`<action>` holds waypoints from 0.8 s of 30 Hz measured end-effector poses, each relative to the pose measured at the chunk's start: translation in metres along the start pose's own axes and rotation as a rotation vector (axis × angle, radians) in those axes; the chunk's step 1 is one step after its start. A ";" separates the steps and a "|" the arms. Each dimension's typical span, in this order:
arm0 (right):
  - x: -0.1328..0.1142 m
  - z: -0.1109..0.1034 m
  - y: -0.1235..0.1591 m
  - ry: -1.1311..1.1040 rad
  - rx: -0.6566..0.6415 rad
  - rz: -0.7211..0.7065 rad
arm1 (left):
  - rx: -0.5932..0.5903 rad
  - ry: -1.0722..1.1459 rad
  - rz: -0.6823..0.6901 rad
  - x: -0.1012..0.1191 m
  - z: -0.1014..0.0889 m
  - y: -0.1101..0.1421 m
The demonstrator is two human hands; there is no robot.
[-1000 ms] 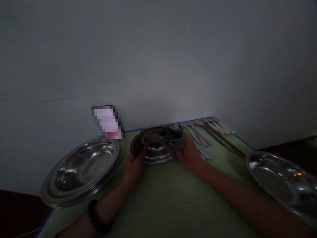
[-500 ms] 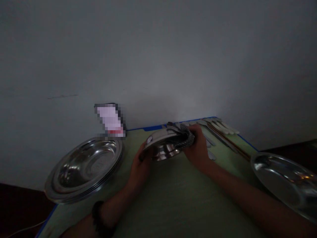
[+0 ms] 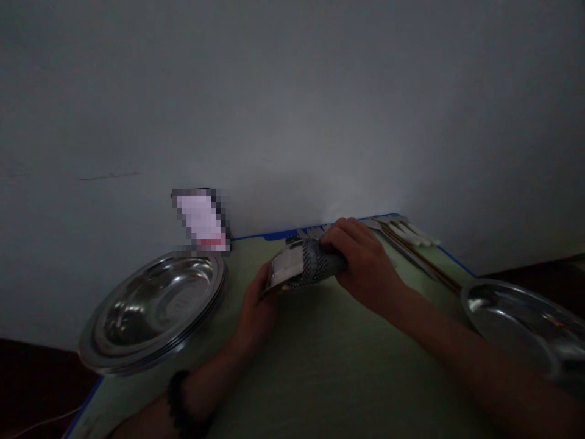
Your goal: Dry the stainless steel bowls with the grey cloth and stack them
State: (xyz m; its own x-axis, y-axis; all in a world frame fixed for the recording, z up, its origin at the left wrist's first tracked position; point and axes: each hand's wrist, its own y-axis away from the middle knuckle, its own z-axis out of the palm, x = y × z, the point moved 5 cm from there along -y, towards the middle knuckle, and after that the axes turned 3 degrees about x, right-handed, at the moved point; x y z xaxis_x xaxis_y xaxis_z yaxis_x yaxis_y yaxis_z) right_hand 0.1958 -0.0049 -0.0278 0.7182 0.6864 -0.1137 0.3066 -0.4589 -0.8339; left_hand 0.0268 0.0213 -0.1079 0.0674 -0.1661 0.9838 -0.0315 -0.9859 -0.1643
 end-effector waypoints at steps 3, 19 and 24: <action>0.005 0.003 0.001 -0.043 0.006 0.057 | -0.012 -0.034 0.035 -0.008 -0.001 -0.004; 0.056 0.065 0.068 -0.257 0.129 0.524 | 0.131 0.001 -0.097 -0.031 -0.013 -0.012; 0.059 0.069 0.069 -0.255 0.081 0.573 | 0.133 -0.021 -0.109 -0.027 -0.012 -0.011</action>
State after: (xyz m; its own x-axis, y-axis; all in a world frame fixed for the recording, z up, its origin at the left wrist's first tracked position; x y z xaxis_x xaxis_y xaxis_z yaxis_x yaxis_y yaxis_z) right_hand 0.2162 0.0423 -0.1294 0.5802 0.4621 -0.6707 -0.1378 -0.7559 -0.6400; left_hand 0.0137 0.0366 -0.1323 0.0840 -0.0567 0.9949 0.1092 -0.9918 -0.0657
